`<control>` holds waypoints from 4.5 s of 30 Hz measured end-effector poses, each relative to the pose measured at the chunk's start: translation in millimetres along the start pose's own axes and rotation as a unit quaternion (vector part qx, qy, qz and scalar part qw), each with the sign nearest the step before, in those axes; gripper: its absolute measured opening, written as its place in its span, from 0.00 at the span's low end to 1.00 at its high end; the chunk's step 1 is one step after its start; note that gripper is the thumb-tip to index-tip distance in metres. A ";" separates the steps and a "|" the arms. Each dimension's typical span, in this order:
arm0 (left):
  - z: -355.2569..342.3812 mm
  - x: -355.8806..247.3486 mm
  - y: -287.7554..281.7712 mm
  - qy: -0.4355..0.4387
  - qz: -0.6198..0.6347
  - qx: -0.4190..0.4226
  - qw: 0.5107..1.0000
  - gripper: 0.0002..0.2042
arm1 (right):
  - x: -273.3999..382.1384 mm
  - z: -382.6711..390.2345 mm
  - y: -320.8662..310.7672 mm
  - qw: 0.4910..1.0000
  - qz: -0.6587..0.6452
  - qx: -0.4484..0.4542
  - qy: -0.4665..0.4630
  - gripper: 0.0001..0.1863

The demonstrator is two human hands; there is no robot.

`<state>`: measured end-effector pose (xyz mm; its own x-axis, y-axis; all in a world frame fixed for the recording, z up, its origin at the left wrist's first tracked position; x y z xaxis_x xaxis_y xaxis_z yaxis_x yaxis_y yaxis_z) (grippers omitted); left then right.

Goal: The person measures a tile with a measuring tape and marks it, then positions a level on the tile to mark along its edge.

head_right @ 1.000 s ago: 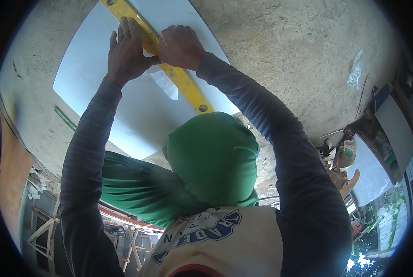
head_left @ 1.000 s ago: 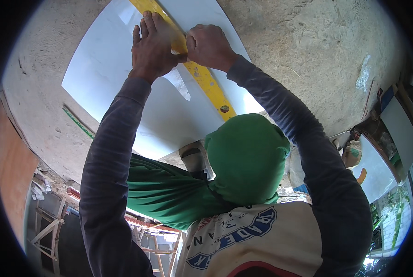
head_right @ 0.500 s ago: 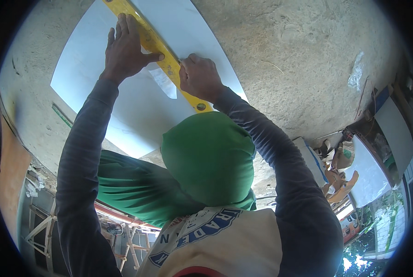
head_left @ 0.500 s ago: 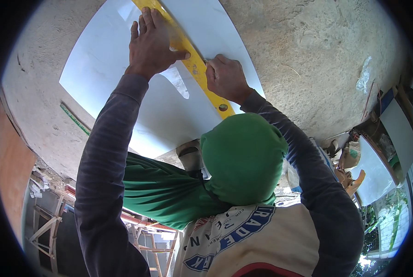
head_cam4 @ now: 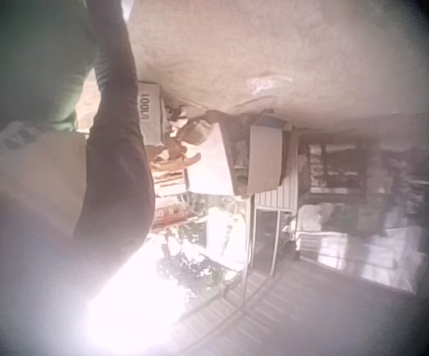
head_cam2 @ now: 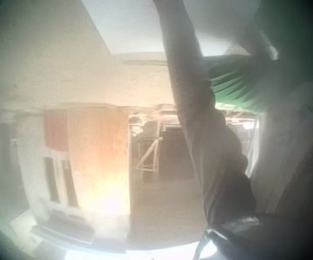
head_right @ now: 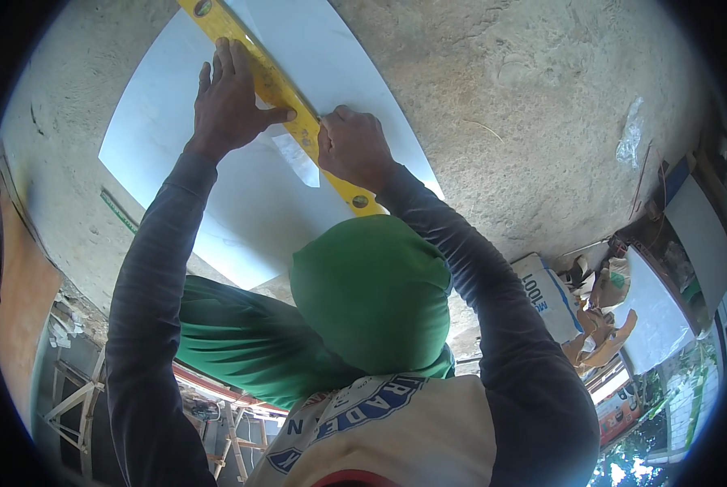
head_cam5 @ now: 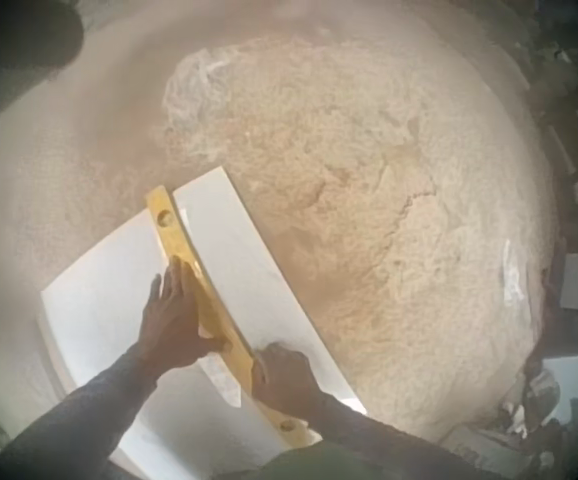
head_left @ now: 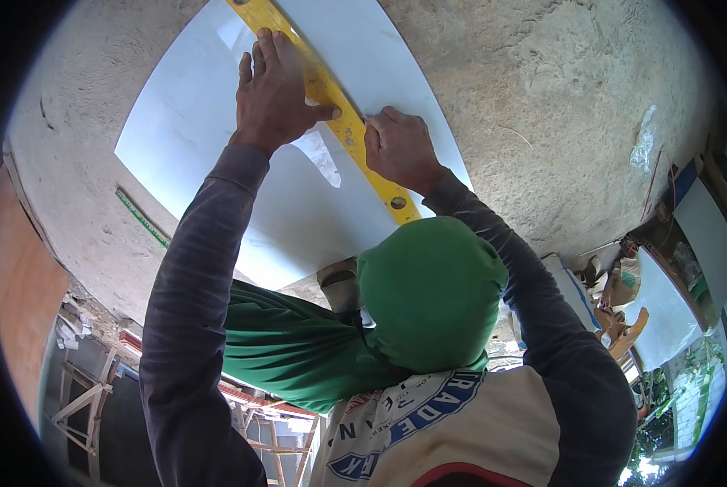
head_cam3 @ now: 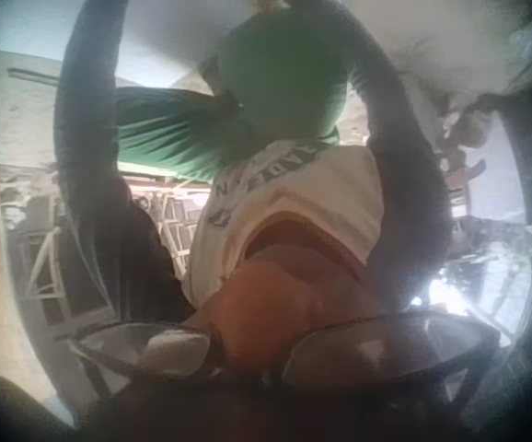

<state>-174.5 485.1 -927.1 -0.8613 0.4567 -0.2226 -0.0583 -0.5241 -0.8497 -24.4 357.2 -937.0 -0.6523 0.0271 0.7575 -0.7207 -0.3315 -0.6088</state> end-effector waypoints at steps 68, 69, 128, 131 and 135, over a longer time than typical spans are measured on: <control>1.2 -1.3 -2.7 -0.007 -0.013 0.025 1.000 0.73 | -11.8 7.6 7.6 0.999 -0.016 0.017 -0.022 0.05; 1.7 -1.7 -2.5 -0.006 -0.010 0.027 1.000 0.73 | -11.5 8.6 6.8 1.000 -0.015 0.010 -0.025 0.05; 4.2 -0.4 -2.6 0.002 -0.052 -0.015 0.999 0.72 | -10.5 8.6 8.6 1.000 -0.015 0.021 -0.002 0.09; 0.7 -4.1 0.5 -0.010 -0.055 0.018 0.998 0.74 | -13.0 12.9 7.0 1.000 -0.010 -0.001 0.009 0.08; -1.5 6.6 5.4 -0.013 -0.029 0.028 0.999 0.74 | -8.9 25.6 2.1 0.996 -0.036 -0.075 -0.030 0.07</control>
<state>-179.7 486.3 -933.9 -0.8686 0.4684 -0.1614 -0.1348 -0.5369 -0.8328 -14.1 332.1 -939.0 -0.5851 -0.0124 0.8109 -0.7955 -0.1859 -0.5768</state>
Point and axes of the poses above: each hand's wrist, its own z-axis away from the middle knuckle, its own y-axis out of the palm, x = y × z, the point moved 9 cm from there along -z, towards the middle knuckle, and after that the axes turned 13 degrees about x, right-handed, at the moved point
